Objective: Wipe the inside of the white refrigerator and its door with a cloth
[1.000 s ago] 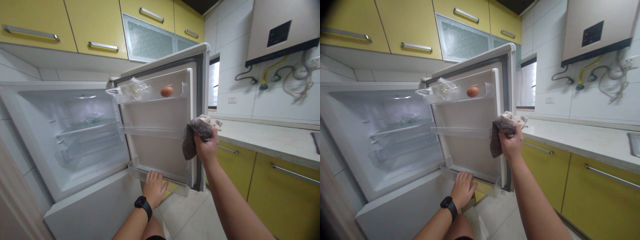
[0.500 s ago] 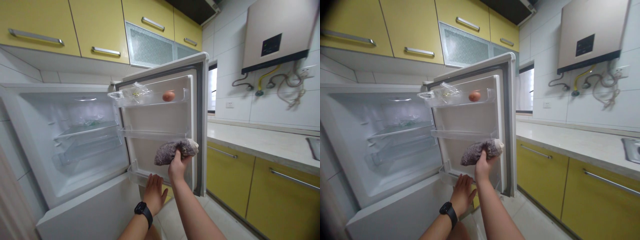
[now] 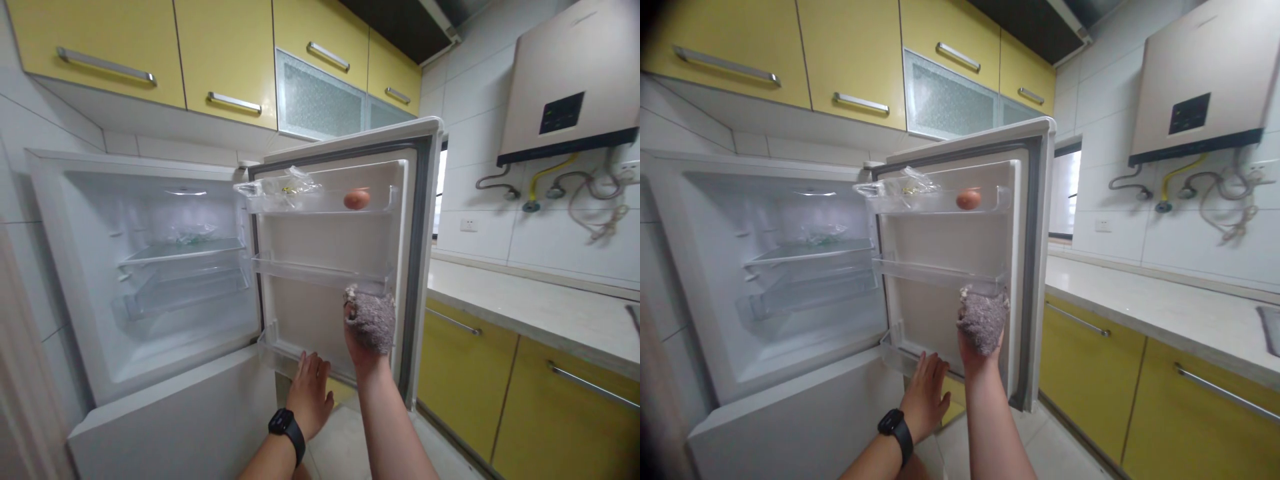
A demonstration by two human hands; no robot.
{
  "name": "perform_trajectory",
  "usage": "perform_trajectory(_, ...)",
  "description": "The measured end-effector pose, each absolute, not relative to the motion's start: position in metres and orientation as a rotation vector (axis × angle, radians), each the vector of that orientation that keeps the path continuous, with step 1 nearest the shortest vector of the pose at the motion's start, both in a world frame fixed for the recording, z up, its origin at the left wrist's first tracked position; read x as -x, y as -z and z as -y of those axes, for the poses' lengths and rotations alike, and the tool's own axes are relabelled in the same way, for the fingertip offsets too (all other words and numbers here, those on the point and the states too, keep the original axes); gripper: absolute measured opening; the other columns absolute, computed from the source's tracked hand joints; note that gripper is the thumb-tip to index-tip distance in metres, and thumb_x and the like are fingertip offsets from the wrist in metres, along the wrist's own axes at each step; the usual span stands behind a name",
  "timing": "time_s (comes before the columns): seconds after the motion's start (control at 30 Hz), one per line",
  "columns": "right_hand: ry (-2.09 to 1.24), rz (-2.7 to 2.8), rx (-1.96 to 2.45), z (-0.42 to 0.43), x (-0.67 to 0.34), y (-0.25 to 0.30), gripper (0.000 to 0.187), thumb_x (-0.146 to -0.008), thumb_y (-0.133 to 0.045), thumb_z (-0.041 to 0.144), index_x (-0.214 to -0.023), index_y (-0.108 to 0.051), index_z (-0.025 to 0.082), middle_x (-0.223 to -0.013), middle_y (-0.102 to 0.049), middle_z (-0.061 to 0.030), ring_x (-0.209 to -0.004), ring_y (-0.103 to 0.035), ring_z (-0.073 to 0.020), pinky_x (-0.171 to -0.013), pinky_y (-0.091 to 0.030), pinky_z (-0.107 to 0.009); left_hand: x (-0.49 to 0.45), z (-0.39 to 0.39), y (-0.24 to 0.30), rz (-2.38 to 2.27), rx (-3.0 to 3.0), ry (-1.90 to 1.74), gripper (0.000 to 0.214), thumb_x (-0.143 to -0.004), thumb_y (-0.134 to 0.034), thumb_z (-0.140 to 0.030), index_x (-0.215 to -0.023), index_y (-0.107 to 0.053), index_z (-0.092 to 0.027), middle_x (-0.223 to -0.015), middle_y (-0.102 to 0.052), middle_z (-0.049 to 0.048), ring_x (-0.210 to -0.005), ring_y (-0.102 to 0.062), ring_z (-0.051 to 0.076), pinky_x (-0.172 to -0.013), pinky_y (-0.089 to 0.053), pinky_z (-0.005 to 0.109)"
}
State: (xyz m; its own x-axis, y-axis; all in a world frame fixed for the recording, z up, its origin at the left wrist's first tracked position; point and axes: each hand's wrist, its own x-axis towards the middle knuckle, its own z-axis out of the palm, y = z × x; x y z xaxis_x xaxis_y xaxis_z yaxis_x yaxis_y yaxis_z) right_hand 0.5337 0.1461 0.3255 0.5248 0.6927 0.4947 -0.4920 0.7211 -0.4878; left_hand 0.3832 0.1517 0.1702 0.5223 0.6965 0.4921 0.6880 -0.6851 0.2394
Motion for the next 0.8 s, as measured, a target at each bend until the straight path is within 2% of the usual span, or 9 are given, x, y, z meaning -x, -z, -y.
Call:
perform_trajectory(0.1,-0.839,0.624,0.205,-0.148,-0.539,-0.326,0.024,-0.088,-0.058,0.053,-0.089,-0.069,0.032,-0.086,-0.076,0.0041,-0.076,-0.069,-0.0155,-0.076,-0.061,-0.034,-0.382,-0.152,-0.174,-1.218,-2.700,-0.868,0.054,-0.084,-0.061,-0.026,-0.137,-0.059,-0.018,-0.142,-0.060,0.0129,-0.151,-0.038,0.034,-0.136,-0.010,0.056)
perform_trajectory(0.23,-0.987,0.516,0.028,-0.159,-0.545,-0.327,0.017,-0.092,-0.059,0.042,-0.092,-0.070,0.029,-0.081,-0.075,0.0066,-0.070,-0.067,-0.0112,-0.066,-0.059,-0.026,-0.379,-0.154,-0.176,-1.175,-2.693,-0.832,0.067,-0.080,-0.058,-0.018,-0.147,-0.053,-0.019,-0.151,-0.055,0.0121,-0.152,-0.037,0.031,-0.136,-0.014,0.051)
perform_trajectory(0.4,-1.014,0.549,-0.012,-0.166,-0.552,-0.328,0.015,-0.090,-0.063,0.040,-0.086,-0.068,0.027,-0.074,-0.073,0.0059,-0.070,-0.068,-0.0122,-0.068,-0.061,-0.027,-0.377,-0.159,-0.181,-1.140,-2.714,-0.814,0.080,-0.075,-0.056,-0.011,-0.154,-0.046,-0.018,-0.154,-0.053,0.0127,-0.148,-0.041,0.030,-0.133,-0.023,0.050)
perform_trajectory(0.53,-1.012,0.544,0.020,-0.175,-0.546,-0.325,0.016,-0.084,-0.070,0.041,-0.093,-0.069,0.027,-0.081,-0.076,0.0047,-0.077,-0.072,-0.0140,-0.067,-0.061,-0.028,-0.372,-0.166,-0.192,-1.014,-2.759,-0.828,0.068,-0.076,-0.057,-0.010,-0.143,-0.056,-0.021,-0.146,-0.060,0.0104,-0.138,-0.050,0.028,-0.127,-0.034,0.047)
perform_trajectory(0.63,-1.090,0.546,0.069,-0.187,-0.543,-0.321,0.021,-0.083,-0.070,0.043,-0.094,-0.068,0.025,-0.083,-0.077,0.0024,-0.072,-0.071,-0.0152,-0.062,-0.061,-0.029,-0.359,-0.181,-0.199,-0.992,-2.785,-0.811,0.057,-0.080,-0.058,-0.012,-0.137,-0.060,-0.021,-0.139,-0.064,0.0101,-0.131,-0.056,0.028,-0.120,-0.042,0.046)
perform_trajectory(0.73,-1.128,0.546,0.069,-0.195,-0.544,-0.319,0.020,-0.087,-0.065,0.043,-0.093,-0.067,0.024,-0.081,-0.076,0.0019,-0.068,-0.069,-0.0144,-0.061,-0.059,-0.029,-0.334,-0.203,-0.198,-1.060,-2.829,-0.823,0.038,-0.092,-0.059,-0.022,-0.130,-0.064,-0.019,-0.134,-0.068,0.0115,-0.128,-0.059,0.029,-0.117,-0.044,0.050)
perform_trajectory(0.8,-1.134,0.501,0.060,-0.196,-0.544,-0.319,0.019,-0.088,-0.062,0.043,-0.089,-0.067,0.024,-0.077,-0.075,0.0022,-0.067,-0.068,-0.0138,-0.061,-0.059,-0.028,-0.314,-0.219,-0.194,-1.101,-2.882,-0.851,0.033,-0.098,-0.057,-0.032,-0.128,-0.064,-0.021,-0.132,-0.069,0.0111,-0.127,-0.060,0.030,-0.116,-0.043,0.053)
